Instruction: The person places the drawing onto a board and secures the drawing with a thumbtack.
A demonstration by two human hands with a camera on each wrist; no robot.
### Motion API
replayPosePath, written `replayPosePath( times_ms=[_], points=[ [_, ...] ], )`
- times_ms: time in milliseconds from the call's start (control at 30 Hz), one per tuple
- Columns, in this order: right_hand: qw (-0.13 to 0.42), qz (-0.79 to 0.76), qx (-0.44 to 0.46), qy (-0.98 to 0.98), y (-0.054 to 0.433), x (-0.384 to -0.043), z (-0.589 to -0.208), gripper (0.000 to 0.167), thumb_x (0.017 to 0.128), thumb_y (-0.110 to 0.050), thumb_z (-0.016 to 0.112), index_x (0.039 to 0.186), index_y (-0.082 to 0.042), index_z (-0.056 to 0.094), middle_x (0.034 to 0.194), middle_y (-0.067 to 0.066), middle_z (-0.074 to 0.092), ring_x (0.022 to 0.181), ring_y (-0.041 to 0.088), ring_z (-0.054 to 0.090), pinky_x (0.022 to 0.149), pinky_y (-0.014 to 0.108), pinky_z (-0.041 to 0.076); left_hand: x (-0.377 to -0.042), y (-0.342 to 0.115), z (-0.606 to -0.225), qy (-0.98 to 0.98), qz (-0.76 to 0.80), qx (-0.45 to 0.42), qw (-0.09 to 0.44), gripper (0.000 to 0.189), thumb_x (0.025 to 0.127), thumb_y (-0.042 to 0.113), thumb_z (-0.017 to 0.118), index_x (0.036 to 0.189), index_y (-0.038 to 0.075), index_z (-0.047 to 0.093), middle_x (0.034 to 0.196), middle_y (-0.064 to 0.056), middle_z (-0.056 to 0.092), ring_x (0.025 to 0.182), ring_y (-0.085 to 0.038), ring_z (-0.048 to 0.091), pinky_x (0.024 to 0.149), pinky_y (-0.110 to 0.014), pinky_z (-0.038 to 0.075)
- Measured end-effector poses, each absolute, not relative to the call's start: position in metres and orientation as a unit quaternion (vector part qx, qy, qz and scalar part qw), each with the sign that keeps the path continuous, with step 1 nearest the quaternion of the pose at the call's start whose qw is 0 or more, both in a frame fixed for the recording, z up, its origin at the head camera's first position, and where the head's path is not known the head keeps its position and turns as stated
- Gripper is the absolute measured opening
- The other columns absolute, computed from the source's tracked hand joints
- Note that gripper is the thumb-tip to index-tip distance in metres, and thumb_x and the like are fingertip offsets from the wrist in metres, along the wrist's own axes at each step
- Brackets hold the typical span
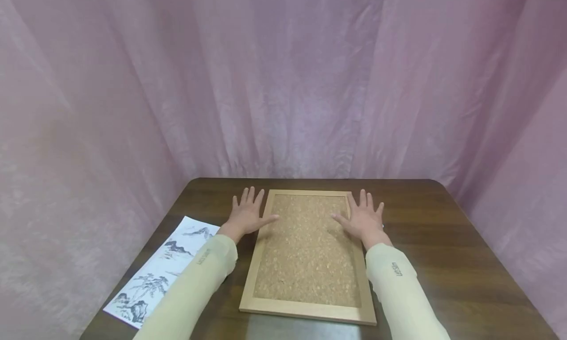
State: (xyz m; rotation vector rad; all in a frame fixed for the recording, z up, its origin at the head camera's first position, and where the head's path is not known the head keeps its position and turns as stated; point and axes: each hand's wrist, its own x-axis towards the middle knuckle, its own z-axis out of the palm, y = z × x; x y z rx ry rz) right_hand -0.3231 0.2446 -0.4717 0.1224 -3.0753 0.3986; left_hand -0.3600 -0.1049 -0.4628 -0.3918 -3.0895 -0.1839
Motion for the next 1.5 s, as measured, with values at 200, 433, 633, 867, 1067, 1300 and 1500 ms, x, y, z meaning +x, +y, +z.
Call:
replayPosePath(
  times_ms=[200, 433, 633, 867, 1067, 1300, 1500],
  points=[
    [0.019, 0.144, 0.036, -0.989, 0.247, -0.322, -0.467, 0.099, 0.093, -0.075, 0.038, 0.16, -0.008, 0.011, 0.159, 0.033, -0.005, 0.145, 0.052, -0.003, 0.106, 0.075, -0.006, -0.361, -0.116, -0.458, -0.99, -0.072, -0.124, 0.012, 0.107, 0.085, 0.083, 0.042, 0.162, 0.019, 0.005, 0.164, -0.019, -0.001, 0.15, -0.036, -0.008, 0.114, -0.065, 0.001],
    [0.031, 0.167, 0.033, -0.985, 0.255, -0.321, -0.462, 0.095, 0.095, -0.068, 0.044, 0.16, -0.006, 0.013, 0.159, 0.035, -0.002, 0.144, 0.054, 0.002, 0.107, 0.075, -0.002, -0.36, -0.126, -0.448, -0.99, -0.075, -0.115, 0.006, 0.108, 0.084, 0.084, 0.04, 0.161, 0.02, 0.003, 0.164, -0.018, -0.004, 0.15, -0.034, -0.01, 0.115, -0.064, 0.0],
    [0.036, 0.168, 0.034, -0.985, 0.262, -0.322, -0.461, 0.098, 0.094, -0.073, 0.04, 0.159, -0.005, 0.013, 0.158, 0.036, 0.0, 0.143, 0.056, 0.003, 0.106, 0.075, 0.0, -0.363, -0.134, -0.444, -0.99, -0.08, -0.112, 0.004, 0.108, 0.084, 0.084, 0.04, 0.161, 0.019, 0.003, 0.164, -0.019, -0.005, 0.15, -0.035, -0.01, 0.115, -0.064, -0.002],
    [0.042, 0.183, 0.027, -0.982, 0.269, -0.32, -0.459, 0.096, 0.095, -0.069, 0.044, 0.159, -0.004, 0.014, 0.157, 0.037, 0.003, 0.141, 0.057, 0.007, 0.107, 0.075, 0.005, -0.364, -0.148, -0.439, -0.99, -0.093, -0.107, 0.015, 0.104, 0.087, 0.08, 0.043, 0.161, 0.017, 0.006, 0.164, -0.02, -0.003, 0.15, -0.037, -0.007, 0.115, -0.065, 0.0],
    [0.06, 0.204, 0.014, -0.977, 0.279, -0.315, -0.454, 0.089, 0.098, -0.058, 0.051, 0.157, -0.001, 0.018, 0.155, 0.039, 0.009, 0.139, 0.06, 0.012, 0.106, 0.075, 0.01, -0.361, -0.159, -0.431, -0.988, -0.11, -0.107, 0.022, 0.104, 0.088, 0.079, 0.044, 0.161, 0.014, 0.009, 0.164, -0.023, -0.001, 0.15, -0.038, -0.005, 0.114, -0.066, 0.002],
    [0.061, 0.22, 0.009, -0.974, 0.29, -0.313, -0.453, 0.09, 0.098, -0.059, 0.048, 0.156, 0.002, 0.017, 0.154, 0.04, 0.01, 0.138, 0.061, 0.013, 0.105, 0.075, 0.015, -0.361, -0.174, -0.428, -0.987, -0.134, -0.092, 0.018, 0.105, 0.088, 0.079, 0.043, 0.161, 0.013, 0.007, 0.164, -0.023, -0.001, 0.15, -0.039, -0.005, 0.113, -0.067, 0.003],
    [0.064, 0.239, 0.001, -0.969, 0.298, -0.312, -0.452, 0.091, 0.098, -0.061, 0.045, 0.157, 0.002, 0.015, 0.153, 0.04, 0.013, 0.137, 0.062, 0.014, 0.101, 0.077, 0.018, -0.364, -0.187, -0.425, -0.982, -0.164, -0.085, 0.027, 0.102, 0.089, 0.076, 0.046, 0.161, 0.013, 0.01, 0.163, -0.023, 0.004, 0.15, -0.041, 0.002, 0.114, -0.066, 0.009]
  ],
)
